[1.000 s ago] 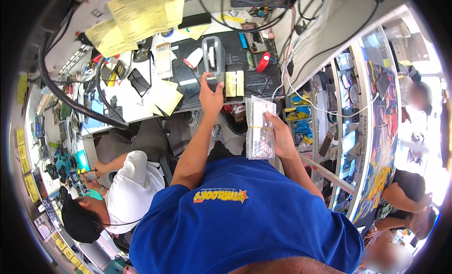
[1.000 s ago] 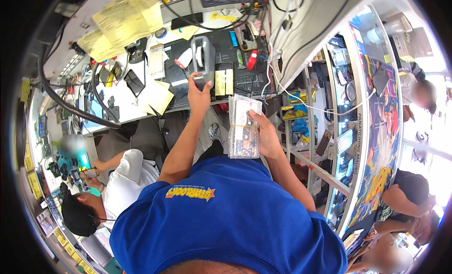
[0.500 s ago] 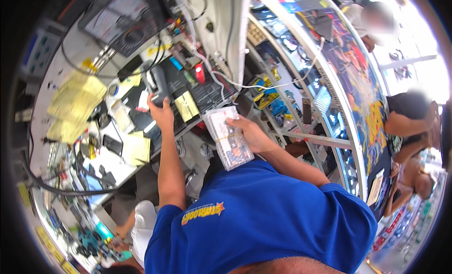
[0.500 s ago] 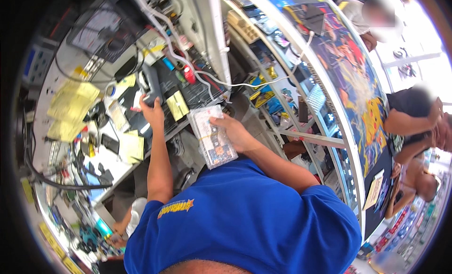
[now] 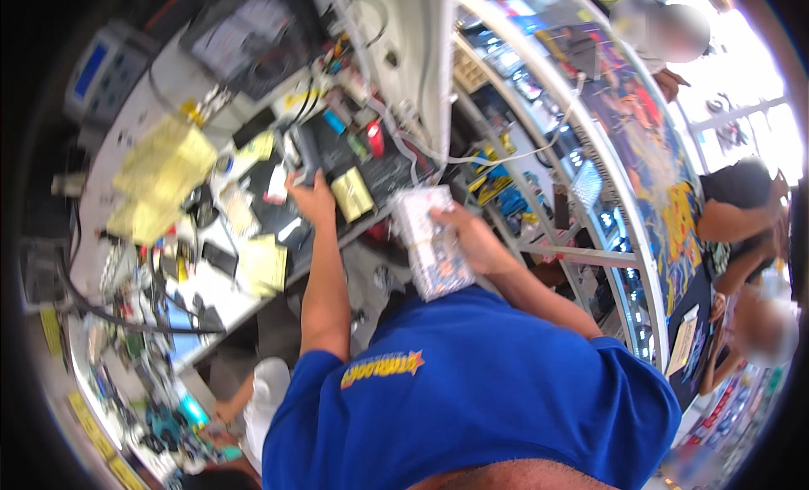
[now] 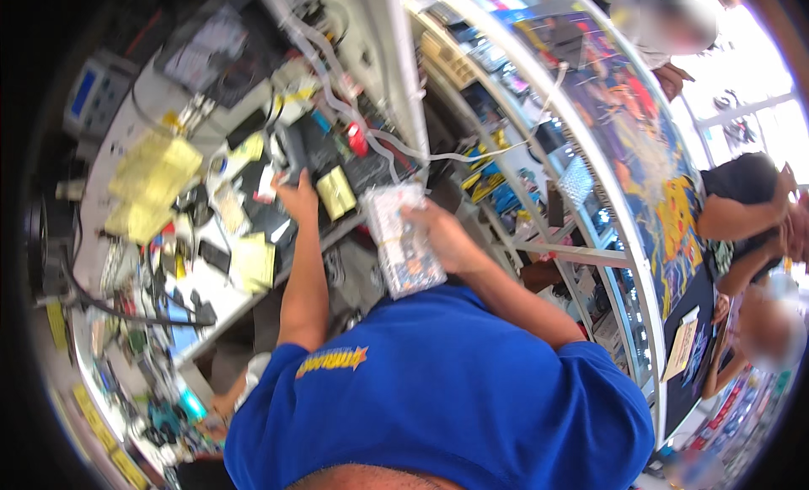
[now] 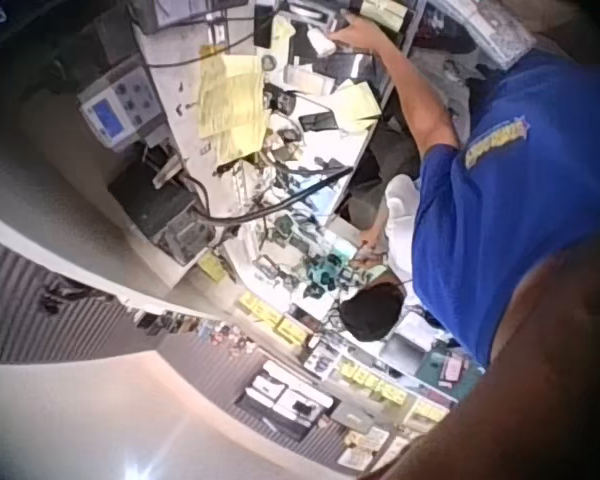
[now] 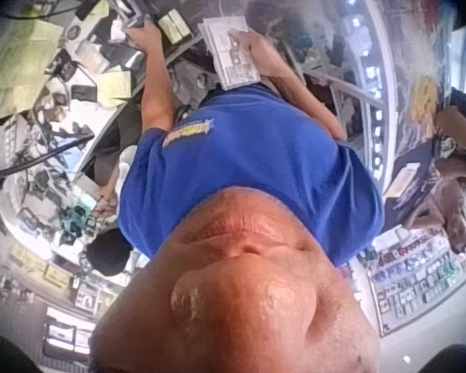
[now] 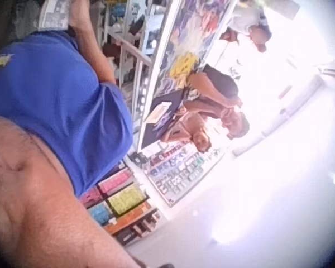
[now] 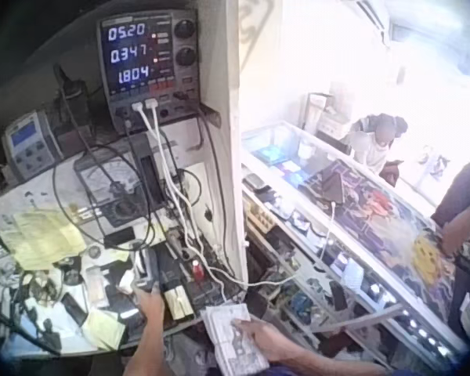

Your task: The person retrieves a phone and adhesive from the counter, then applies glue to the phone's edge and presses the frame together. The person handles the phone and adhesive tube throughout the process.

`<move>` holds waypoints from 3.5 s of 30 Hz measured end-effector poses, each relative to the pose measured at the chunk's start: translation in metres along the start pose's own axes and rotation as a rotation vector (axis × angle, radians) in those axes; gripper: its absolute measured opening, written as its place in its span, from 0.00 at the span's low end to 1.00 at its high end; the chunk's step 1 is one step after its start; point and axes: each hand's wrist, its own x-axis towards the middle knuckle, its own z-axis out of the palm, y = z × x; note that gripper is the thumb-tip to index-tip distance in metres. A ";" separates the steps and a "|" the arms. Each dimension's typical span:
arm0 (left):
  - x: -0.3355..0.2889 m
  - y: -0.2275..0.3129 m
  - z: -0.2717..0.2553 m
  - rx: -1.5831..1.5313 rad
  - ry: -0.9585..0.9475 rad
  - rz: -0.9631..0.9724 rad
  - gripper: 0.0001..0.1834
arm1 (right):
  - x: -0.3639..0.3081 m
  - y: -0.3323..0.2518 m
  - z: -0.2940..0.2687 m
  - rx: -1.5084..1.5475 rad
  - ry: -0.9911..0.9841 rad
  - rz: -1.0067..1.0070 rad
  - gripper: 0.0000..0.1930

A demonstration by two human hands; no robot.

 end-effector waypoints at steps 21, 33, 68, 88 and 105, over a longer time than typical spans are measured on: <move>-0.093 0.076 -0.164 -0.272 -0.082 -0.131 0.30 | -0.030 -0.006 -0.060 0.071 0.141 -0.025 0.17; -0.170 0.117 -0.260 -0.383 -0.655 -0.261 0.31 | -0.139 -0.026 -0.128 0.184 0.338 -0.161 0.20; -0.355 0.069 0.301 -0.203 -1.089 0.463 0.45 | -0.176 -0.004 -0.206 0.453 0.550 -0.247 0.24; -0.227 0.175 -0.057 -0.938 -0.998 -0.767 0.32 | -0.005 0.003 -0.037 -1.133 0.441 -0.873 0.33; -0.161 0.091 -0.267 -0.639 -0.888 -0.667 0.45 | 0.052 0.035 0.125 -0.612 -0.575 0.228 0.09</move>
